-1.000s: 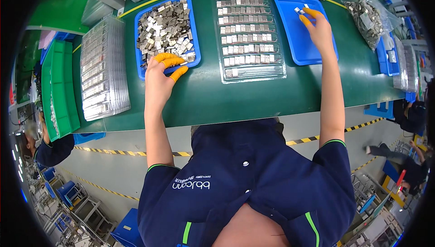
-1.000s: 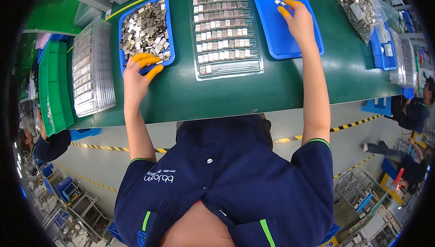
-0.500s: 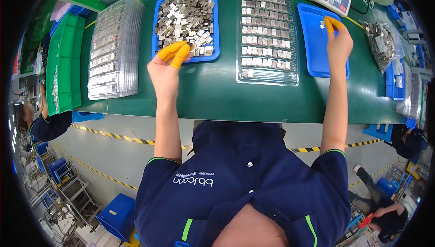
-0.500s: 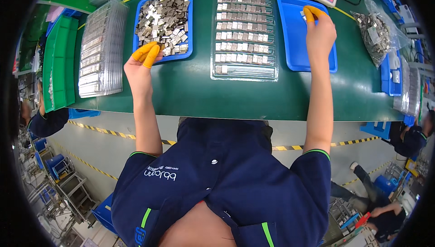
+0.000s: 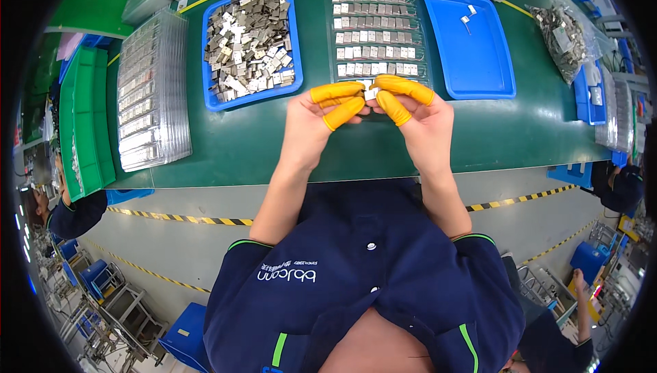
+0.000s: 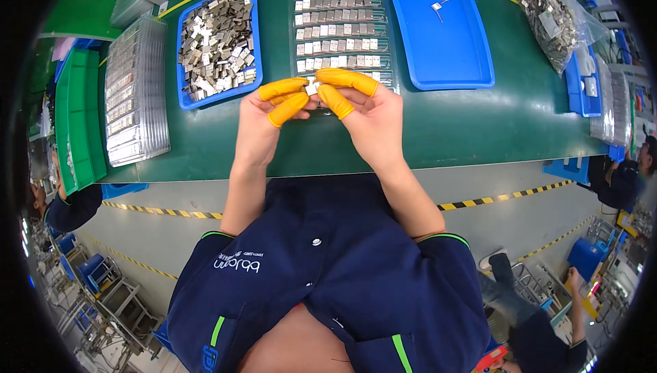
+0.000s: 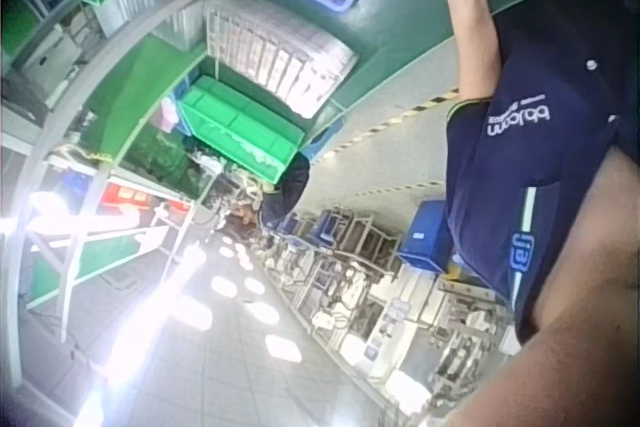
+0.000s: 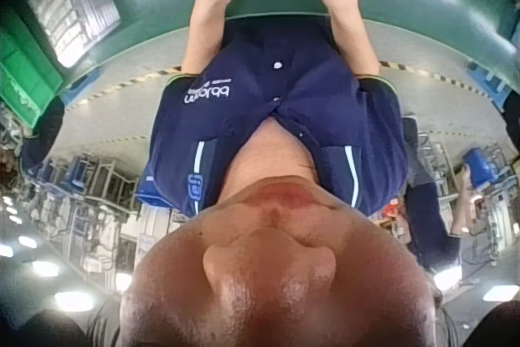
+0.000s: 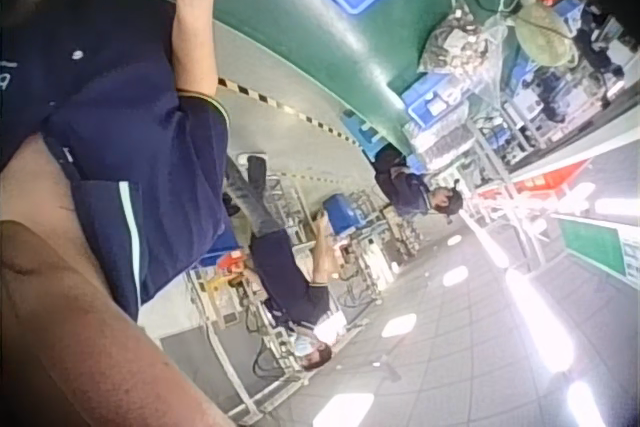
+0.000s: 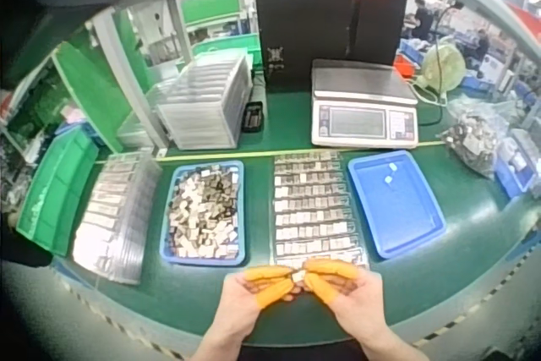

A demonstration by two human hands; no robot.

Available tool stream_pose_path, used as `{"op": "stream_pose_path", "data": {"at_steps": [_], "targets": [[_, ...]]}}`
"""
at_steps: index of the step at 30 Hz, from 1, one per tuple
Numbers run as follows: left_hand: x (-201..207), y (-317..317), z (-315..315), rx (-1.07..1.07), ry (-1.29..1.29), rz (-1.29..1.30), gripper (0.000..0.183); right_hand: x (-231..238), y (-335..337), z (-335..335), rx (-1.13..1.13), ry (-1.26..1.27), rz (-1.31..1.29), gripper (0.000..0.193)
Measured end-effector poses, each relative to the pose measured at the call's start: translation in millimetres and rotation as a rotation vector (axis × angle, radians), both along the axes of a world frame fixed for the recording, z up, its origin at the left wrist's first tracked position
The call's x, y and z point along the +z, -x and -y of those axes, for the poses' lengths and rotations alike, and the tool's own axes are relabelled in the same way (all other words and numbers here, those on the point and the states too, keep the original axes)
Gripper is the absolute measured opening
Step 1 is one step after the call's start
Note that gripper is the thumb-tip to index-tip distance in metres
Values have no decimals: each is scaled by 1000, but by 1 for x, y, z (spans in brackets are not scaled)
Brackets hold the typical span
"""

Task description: The person picks small metallic components from a blue bin and places them into a clear plastic tray with multiple compartments. They wear yellow finger cots and work at a green table in a factory setting. The person handles the components one by one, organizing them into the tray.

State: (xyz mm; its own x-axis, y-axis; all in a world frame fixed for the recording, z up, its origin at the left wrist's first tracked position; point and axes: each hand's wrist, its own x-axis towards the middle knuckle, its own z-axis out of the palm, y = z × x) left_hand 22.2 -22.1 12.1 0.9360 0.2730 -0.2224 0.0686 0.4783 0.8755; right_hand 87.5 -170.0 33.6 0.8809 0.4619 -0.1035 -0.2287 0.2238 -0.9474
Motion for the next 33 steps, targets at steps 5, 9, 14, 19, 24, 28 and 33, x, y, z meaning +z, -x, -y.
{"op": "stream_pose_path", "data": {"at_steps": [5, 9, 14, 19, 24, 28, 33], "targets": [[-5, 2, 7, -12, -228, -18, 29, -7, -1, 3, -2, 81, 0, 24], [5, 1, 12, 81, -250, 3, 28, -8, 2, 2, -46, 128, 99, 21], [-2, 0, 12, 138, 31, 31, 30, 3, 4, 0, -184, 125, 208, 21], [-3, -2, 12, 135, 288, -18, 28, -2, 4, 0, -191, 190, 200, 20], [1, -3, 16, 124, 213, -35, 28, -5, 4, 3, -196, 220, 244, 20], [-2, -3, 17, 163, 81, -42, 26, -8, 5, 5, -203, 293, 322, 19], [-12, 1, 15, 136, 123, -64, 24, -10, 2, 10, -168, 281, 303, 20]]}}
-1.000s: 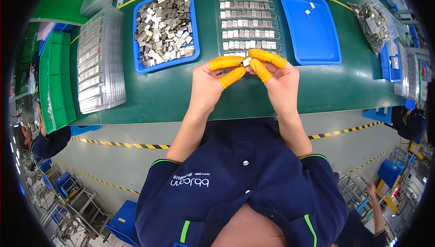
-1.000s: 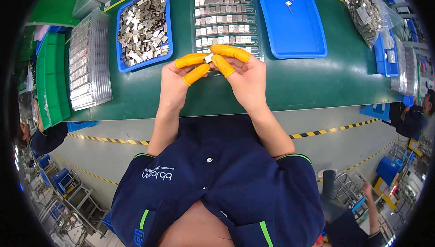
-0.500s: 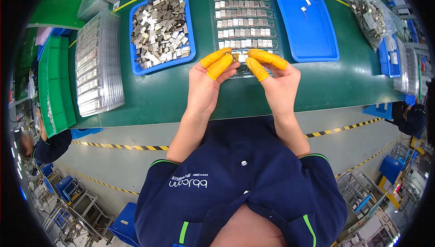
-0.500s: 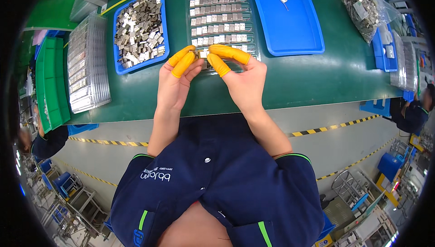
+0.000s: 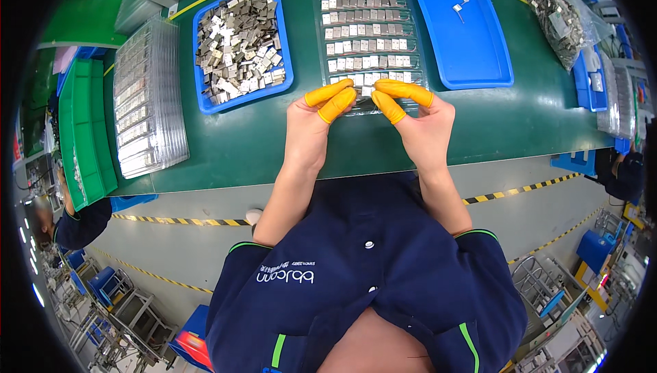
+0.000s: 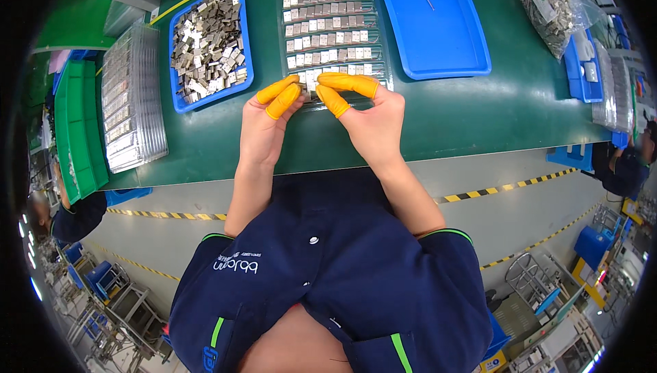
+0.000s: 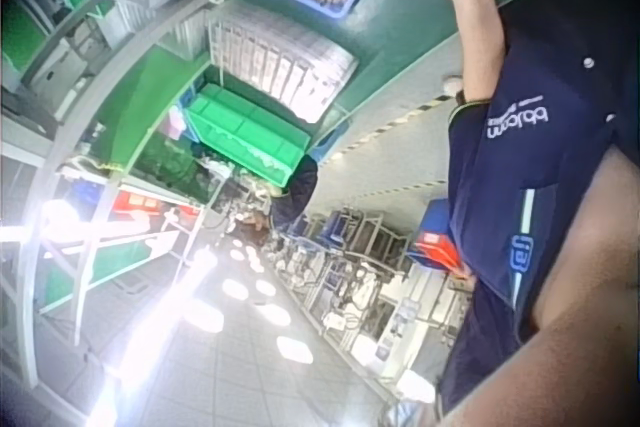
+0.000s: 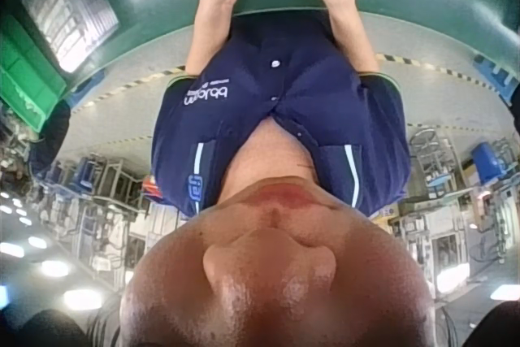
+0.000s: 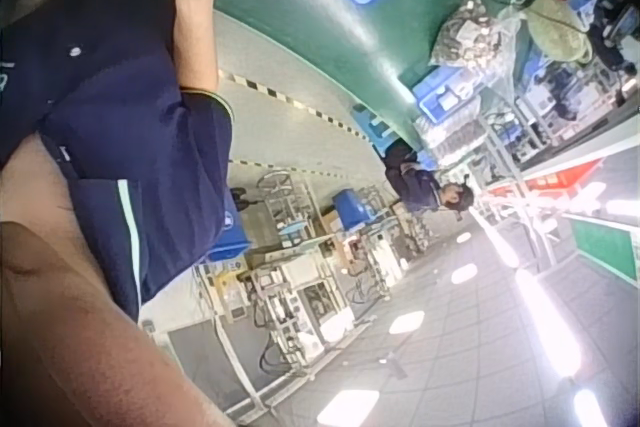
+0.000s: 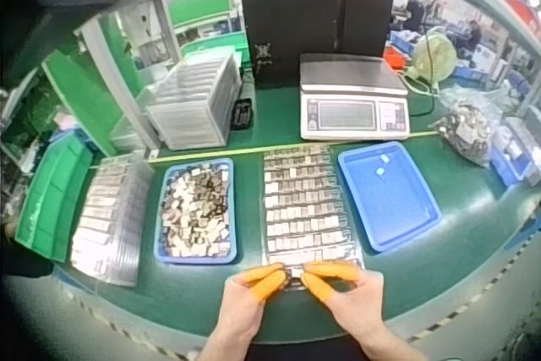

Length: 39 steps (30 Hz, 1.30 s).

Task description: The person picks small metallic components from a blue bin and places them into a clear plastic tray with multiple compartments. They wear yellow finger cots and work at a green table in a factory setting. The person handles the components one by one, organizing them into the tray.

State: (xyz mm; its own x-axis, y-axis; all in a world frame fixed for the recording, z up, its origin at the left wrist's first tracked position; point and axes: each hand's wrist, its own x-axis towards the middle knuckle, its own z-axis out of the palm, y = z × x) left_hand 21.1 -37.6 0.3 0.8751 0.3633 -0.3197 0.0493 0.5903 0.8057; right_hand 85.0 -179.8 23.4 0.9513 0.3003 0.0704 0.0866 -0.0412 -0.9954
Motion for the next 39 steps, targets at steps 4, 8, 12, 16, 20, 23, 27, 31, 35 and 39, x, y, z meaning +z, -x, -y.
{"op": "stream_pose_path", "data": {"at_steps": [4, 8, 12, 16, 20, 23, 27, 31, 35, 39], "targets": [[1, 0, 1, 4, -20, -10, 24, 0, -1, 5, 49, -17, -62, 20], [3, 0, 0, -28, -111, -30, 23, -2, -1, 9, 52, -6, -39, 20], [4, -1, 4, -29, -133, -8, 23, -3, 1, 9, 55, 8, 10, 21], [8, 2, 5, -80, -50, 25, 23, -10, 1, 8, 89, -171, -196, 23], [6, 7, -1, -213, 27, 60, 22, -11, 2, 12, 198, -201, -286, 24], [-5, 15, 0, -278, 123, 75, 22, -15, 7, 16, 279, -201, -216, 23], [-4, 20, 9, -174, 125, 13, 24, -15, 14, 13, 203, -34, -45, 19], [0, 24, 14, -25, 21, -16, 24, -17, 16, 3, 96, 23, 84, 15], [2, 21, -8, 223, -389, 63, 23, -20, 0, 1, -90, 438, 629, 16], [-8, 31, -46, 349, -765, 5, 22, -34, -2, -5, -13, 556, 817, 14]]}}
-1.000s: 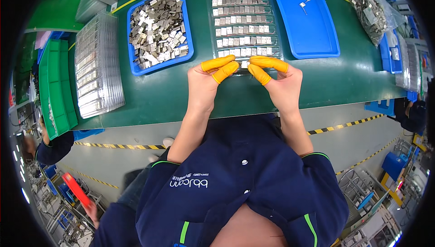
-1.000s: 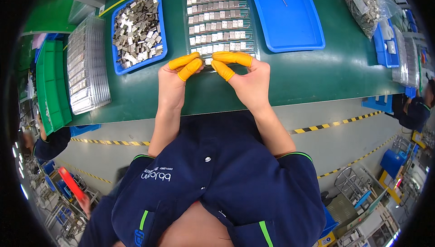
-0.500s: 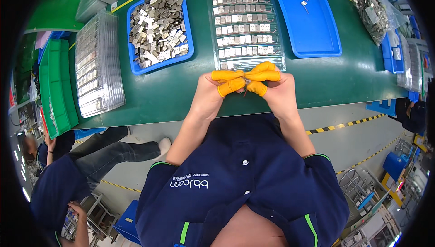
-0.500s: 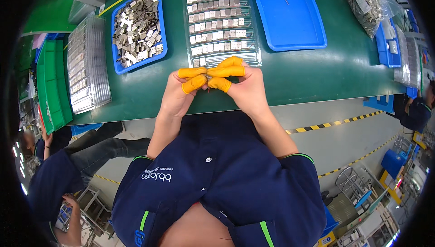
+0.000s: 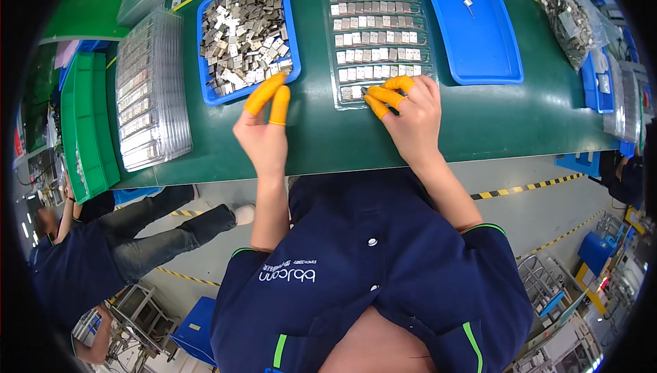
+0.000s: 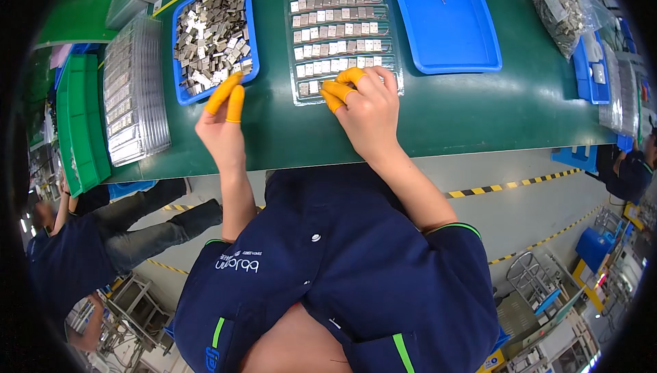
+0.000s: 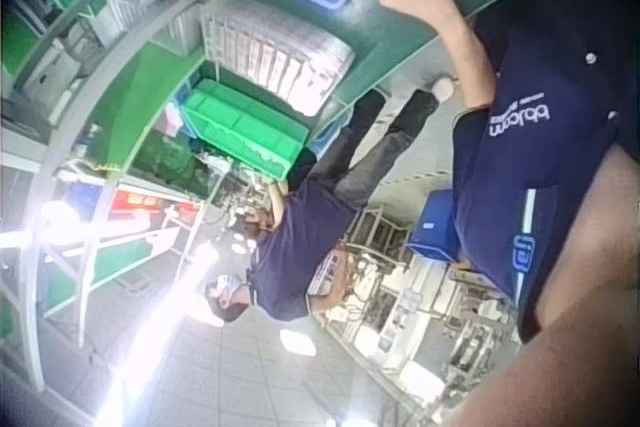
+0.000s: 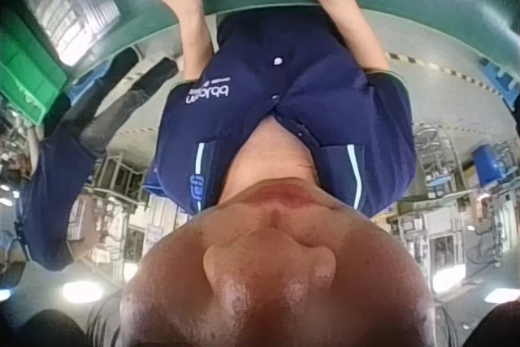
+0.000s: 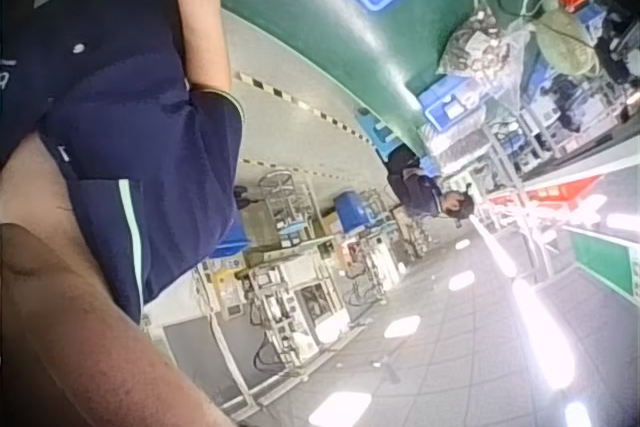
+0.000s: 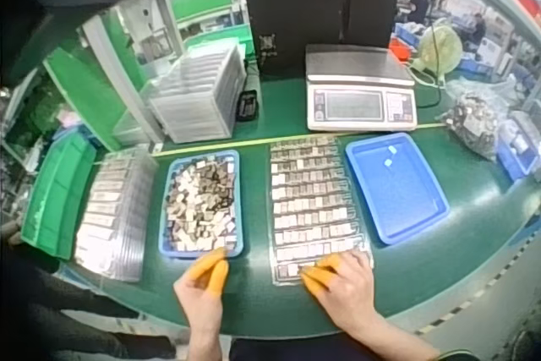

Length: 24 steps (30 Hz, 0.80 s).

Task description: The person picks small metallic components from a blue bin and places them into a clear plastic tray with multiple compartments. They wear yellow finger cots and work at a green table in a factory setting. The person handles the components one by one, organizing them into the tray.

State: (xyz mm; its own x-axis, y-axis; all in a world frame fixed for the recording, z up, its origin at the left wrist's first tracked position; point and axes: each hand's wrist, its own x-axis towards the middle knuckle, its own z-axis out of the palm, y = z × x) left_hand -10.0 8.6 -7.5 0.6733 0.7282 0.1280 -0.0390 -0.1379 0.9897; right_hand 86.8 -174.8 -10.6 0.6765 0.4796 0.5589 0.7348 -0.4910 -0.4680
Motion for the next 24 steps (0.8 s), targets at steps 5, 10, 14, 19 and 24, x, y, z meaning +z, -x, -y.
{"op": "stream_pose_path", "data": {"at_steps": [5, 10, 14, 19, 24], "targets": [[0, 4, -30, 153, -460, -172, 21, -3, 3, -3, 19, 25, -11, 12], [8, -14, -48, 71, -819, -344, 20, 0, -2, 1, 56, -39, -115, 14], [15, -28, -68, -125, -843, -509, 21, 4, -22, 19, -32, -77, -139, 16], [36, -39, -75, -347, -932, -595, 23, 7, -57, 53, -206, -151, -262, 16], [38, -40, -75, -375, -959, -658, 20, 6, -120, 78, -403, 33, -218, 22]]}}
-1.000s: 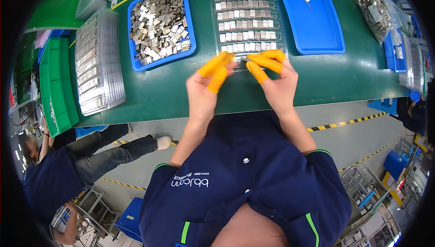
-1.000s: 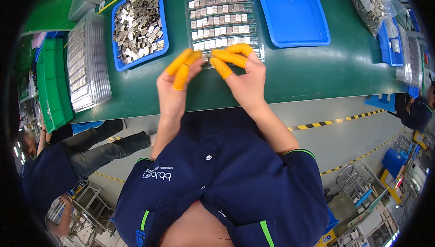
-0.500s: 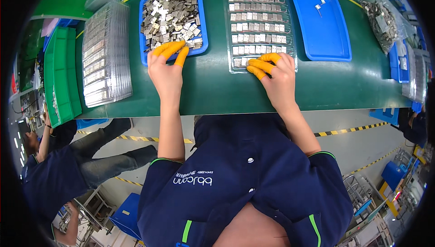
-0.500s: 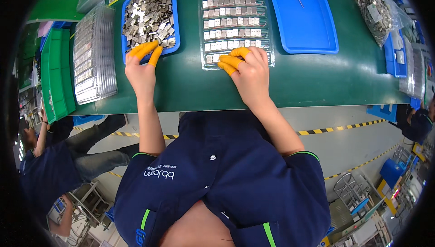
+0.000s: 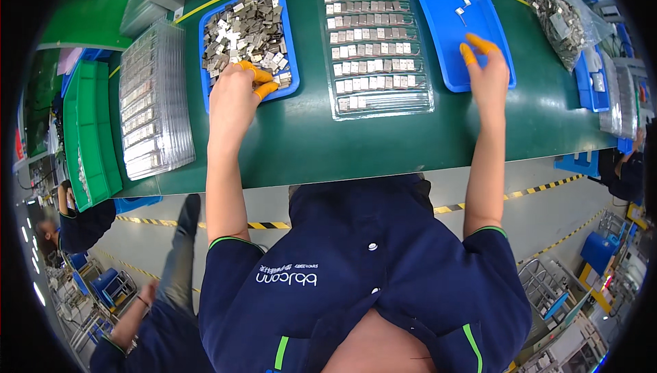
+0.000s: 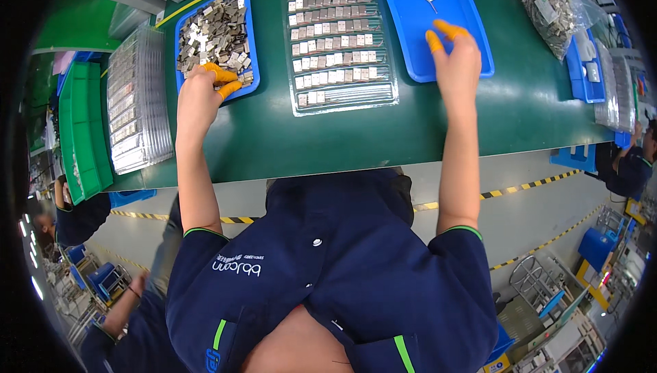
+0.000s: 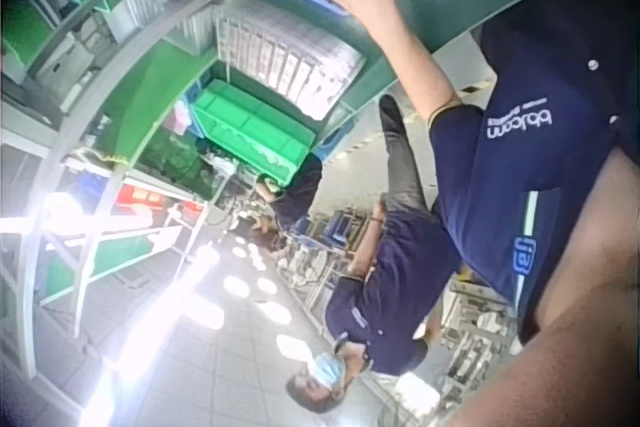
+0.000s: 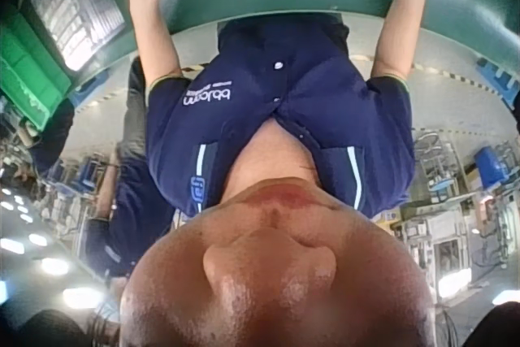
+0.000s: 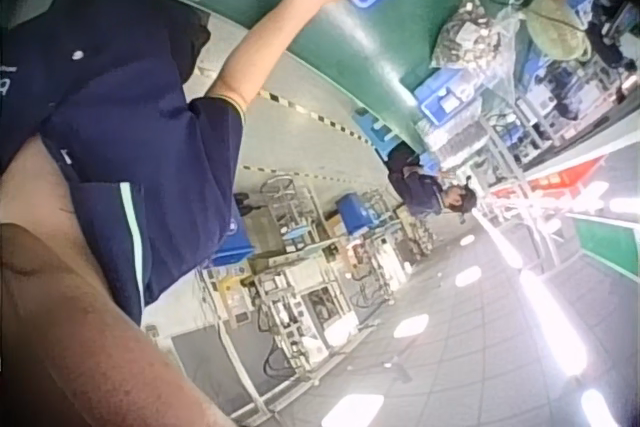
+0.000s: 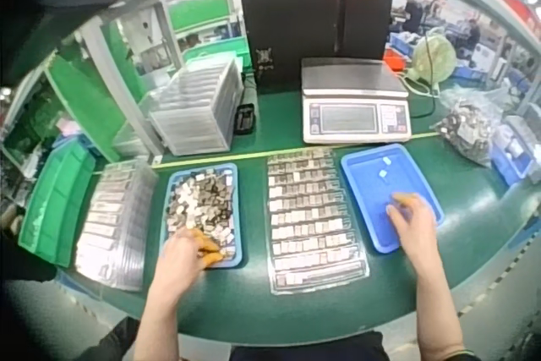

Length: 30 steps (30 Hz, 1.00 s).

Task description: The person picks small metallic components from a blue bin and places them into a clear plastic tray with multiple compartments. They wear yellow finger cots and work at a green table in a factory setting. The person handles the components one by one, organizing them into the tray.

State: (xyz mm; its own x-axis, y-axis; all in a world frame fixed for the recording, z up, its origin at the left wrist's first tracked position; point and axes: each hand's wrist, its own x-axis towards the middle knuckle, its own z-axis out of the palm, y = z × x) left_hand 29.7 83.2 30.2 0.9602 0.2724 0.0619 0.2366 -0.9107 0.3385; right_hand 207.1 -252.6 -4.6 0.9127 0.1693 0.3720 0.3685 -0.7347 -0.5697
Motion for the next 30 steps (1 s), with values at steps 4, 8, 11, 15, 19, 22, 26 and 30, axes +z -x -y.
{"op": "stream_pose_path", "data": {"at_steps": [4, 8, 11, 15, 19, 22, 26, 30], "targets": [[-6, -2, -4, -41, 1, -19, 20, -5, -50, -8, 18, 150, 53, 27], [-1, 0, -3, -8, -2, -29, 20, -18, -81, -15, 115, 271, 93, 25], [5, 7, -2, 48, 59, -41, 21, -19, -84, -15, 102, 316, 96, 23], [13, 12, 2, 216, 280, 162, 20, -11, -81, -21, 23, 488, 188, 22], [4, 18, 14, 282, 919, 425, 27, 7, -55, -27, 13, 205, 91, 20], [-7, 18, 26, 268, 947, 426, 24, 17, -12, -41, 118, -119, -6, 19], [-14, 18, 51, 284, 1180, 441, 21, 28, 52, -64, 293, -618, -340, 21], [-23, 14, 73, 132, 1247, 394, 23, 34, 93, -81, 380, -859, -734, 23]]}}
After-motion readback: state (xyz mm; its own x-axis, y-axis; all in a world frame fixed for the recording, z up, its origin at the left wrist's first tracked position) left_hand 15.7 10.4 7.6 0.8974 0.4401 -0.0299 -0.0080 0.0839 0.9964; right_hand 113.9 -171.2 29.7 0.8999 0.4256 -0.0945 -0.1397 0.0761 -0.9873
